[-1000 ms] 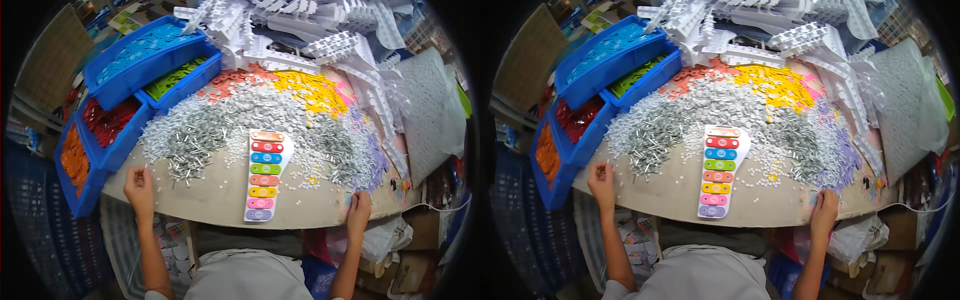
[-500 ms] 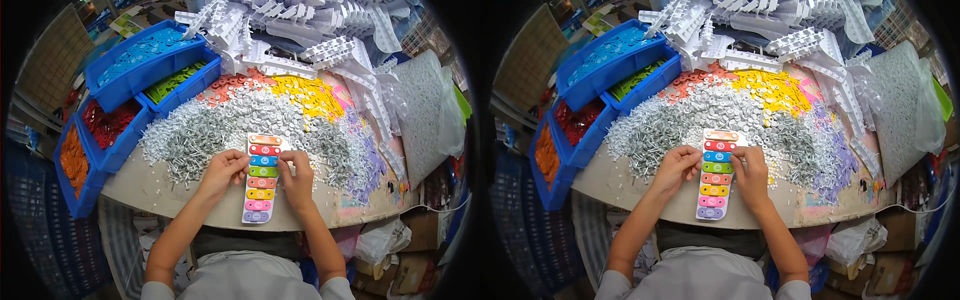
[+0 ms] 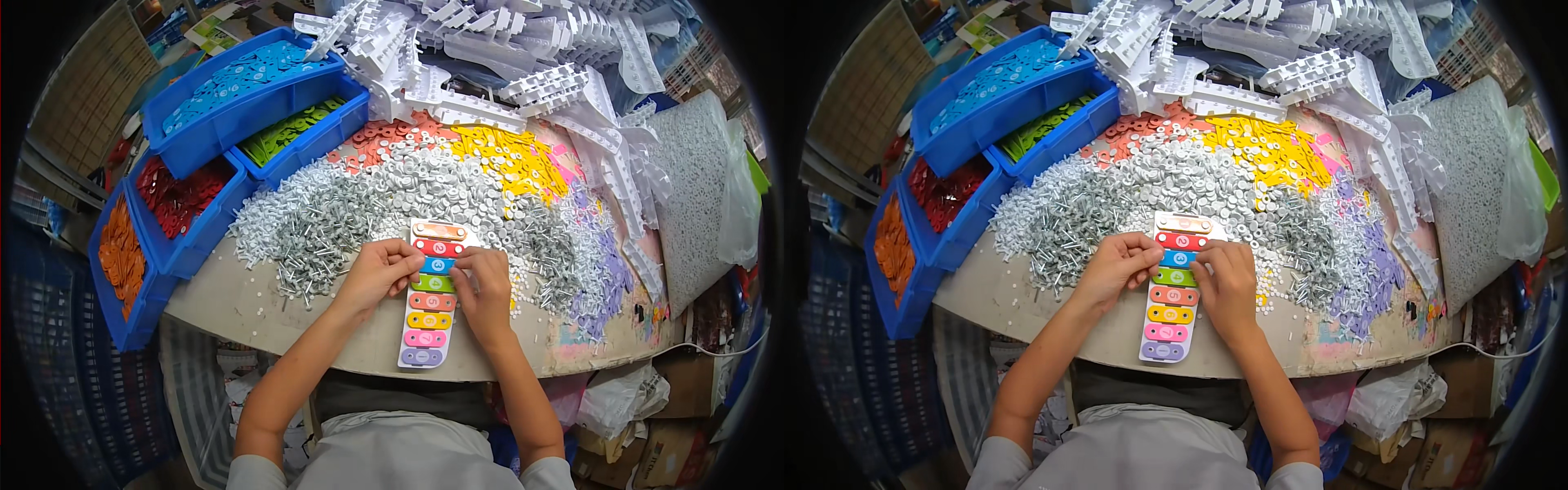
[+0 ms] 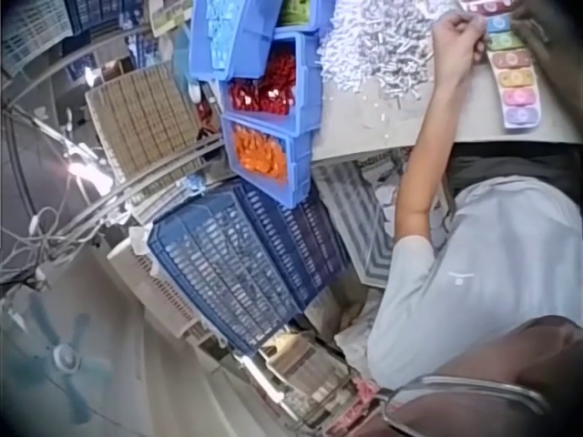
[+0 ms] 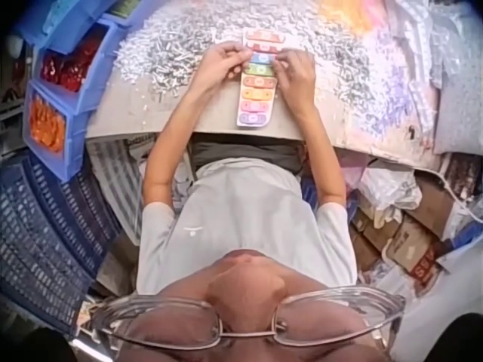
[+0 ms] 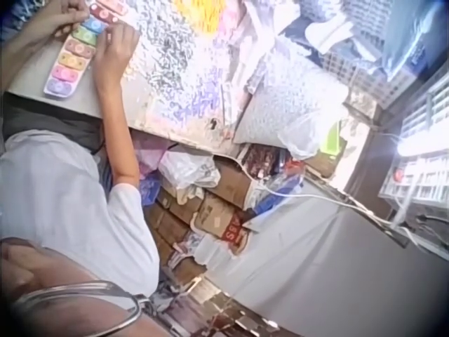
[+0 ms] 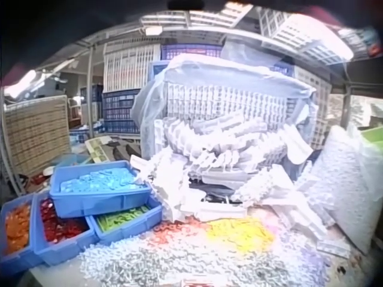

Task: Assembling toy xylophones by placing colored plastic keys and metal pins onto a base.

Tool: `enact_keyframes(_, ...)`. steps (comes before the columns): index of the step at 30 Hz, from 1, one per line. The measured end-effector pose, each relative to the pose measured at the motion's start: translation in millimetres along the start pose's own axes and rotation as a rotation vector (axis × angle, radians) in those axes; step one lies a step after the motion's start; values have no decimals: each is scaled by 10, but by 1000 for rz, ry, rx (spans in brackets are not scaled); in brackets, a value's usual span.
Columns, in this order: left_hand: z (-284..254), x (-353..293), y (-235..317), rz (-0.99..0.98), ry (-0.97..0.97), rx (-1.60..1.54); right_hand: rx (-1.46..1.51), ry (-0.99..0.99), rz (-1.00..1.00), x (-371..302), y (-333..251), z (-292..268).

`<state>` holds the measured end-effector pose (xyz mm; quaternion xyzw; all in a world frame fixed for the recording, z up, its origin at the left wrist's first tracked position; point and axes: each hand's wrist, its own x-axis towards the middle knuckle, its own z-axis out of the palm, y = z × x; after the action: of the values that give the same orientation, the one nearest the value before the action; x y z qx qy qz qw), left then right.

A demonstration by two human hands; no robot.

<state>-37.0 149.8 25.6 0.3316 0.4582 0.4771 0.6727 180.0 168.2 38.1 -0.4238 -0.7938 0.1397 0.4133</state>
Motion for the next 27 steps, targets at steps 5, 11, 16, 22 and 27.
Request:
enact_keyframes(5,-32,125,-100,77,88,237,23,-74,266,49,112,-81)
enact_keyframes(11,-99,353,-109,-166,-29,255,254,-472,738,331,239,-238)
enact_keyframes(16,-77,337,274,-331,-195,270,425,-678,792,429,324,-266)
enact_keyframes(22,-110,371,82,-147,-253,153,324,-738,778,489,293,-219)
enact_keyframes(27,-82,231,141,-97,-245,58,263,-726,793,505,198,-245)
